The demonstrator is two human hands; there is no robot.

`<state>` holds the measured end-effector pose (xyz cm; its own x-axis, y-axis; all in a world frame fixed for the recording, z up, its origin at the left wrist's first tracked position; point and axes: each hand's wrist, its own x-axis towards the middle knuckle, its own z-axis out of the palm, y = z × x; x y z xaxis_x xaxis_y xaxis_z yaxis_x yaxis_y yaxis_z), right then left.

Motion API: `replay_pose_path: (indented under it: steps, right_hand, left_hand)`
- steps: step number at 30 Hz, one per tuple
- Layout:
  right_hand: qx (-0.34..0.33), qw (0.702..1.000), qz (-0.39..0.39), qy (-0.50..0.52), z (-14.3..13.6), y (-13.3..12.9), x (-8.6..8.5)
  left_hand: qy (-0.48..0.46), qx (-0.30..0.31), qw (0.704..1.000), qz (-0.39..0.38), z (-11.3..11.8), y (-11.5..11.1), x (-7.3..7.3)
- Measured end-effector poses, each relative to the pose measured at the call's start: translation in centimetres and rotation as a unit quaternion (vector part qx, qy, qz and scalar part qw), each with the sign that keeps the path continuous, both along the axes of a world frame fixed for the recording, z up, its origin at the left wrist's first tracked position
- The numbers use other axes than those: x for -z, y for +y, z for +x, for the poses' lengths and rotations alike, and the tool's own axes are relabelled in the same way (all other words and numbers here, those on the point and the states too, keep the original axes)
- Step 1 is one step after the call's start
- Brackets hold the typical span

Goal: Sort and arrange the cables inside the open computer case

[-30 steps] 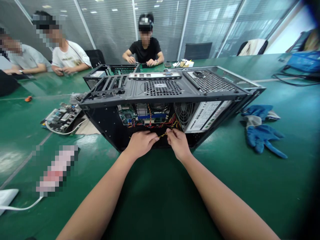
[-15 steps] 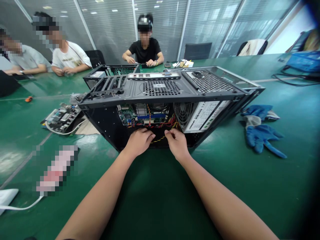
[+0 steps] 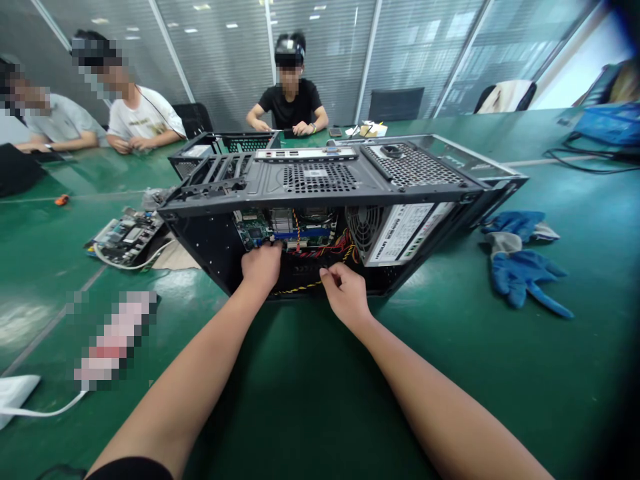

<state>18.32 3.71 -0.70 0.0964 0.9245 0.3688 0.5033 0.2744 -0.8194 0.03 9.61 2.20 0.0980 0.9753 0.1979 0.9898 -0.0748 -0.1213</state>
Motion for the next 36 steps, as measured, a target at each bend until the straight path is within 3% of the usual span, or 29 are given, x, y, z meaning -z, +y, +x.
replay_pose_path:
  steps: [6, 14, 19, 23, 26, 31, 36]
  right_hand:
    - [-0.009, 1.000, 0.002, -0.004, 0.1, 0.0, 0.2]
    - [-0.030, 0.999, 0.026, -0.031, -0.2, -0.5, 0.0]
    - [-0.090, 0.991, 0.061, -0.075, -1.0, -1.6, -0.5]
    - [-0.159, 0.985, 0.039, -0.063, -1.9, -2.5, -0.7]
    - [-0.177, 0.984, -0.035, 0.005, -2.6, -2.9, -0.7]
    - [-0.173, 0.957, -0.141, 0.184, -3.6, -3.3, -0.7]
    - [-0.159, 0.901, -0.212, 0.343, -4.5, -3.8, -1.3]
  left_hand:
    - [0.029, 0.033, 0.998, 0.042, 0.0, -0.2, -0.3]
    - [0.069, 0.117, 0.976, 0.173, -0.3, -2.9, -0.6]
    - [0.036, 0.142, 0.974, 0.171, -1.0, -4.5, -0.8]
    - [-0.050, 0.097, 0.984, 0.141, -1.2, -6.1, -1.5]
    - [-0.166, 0.052, 0.978, 0.114, -1.0, -7.7, -1.9]
    - [-0.384, 0.039, 0.921, 0.054, -0.3, -10.0, -1.7]
    - [-0.463, 0.063, 0.884, 0.018, 0.1, -11.1, -1.0]
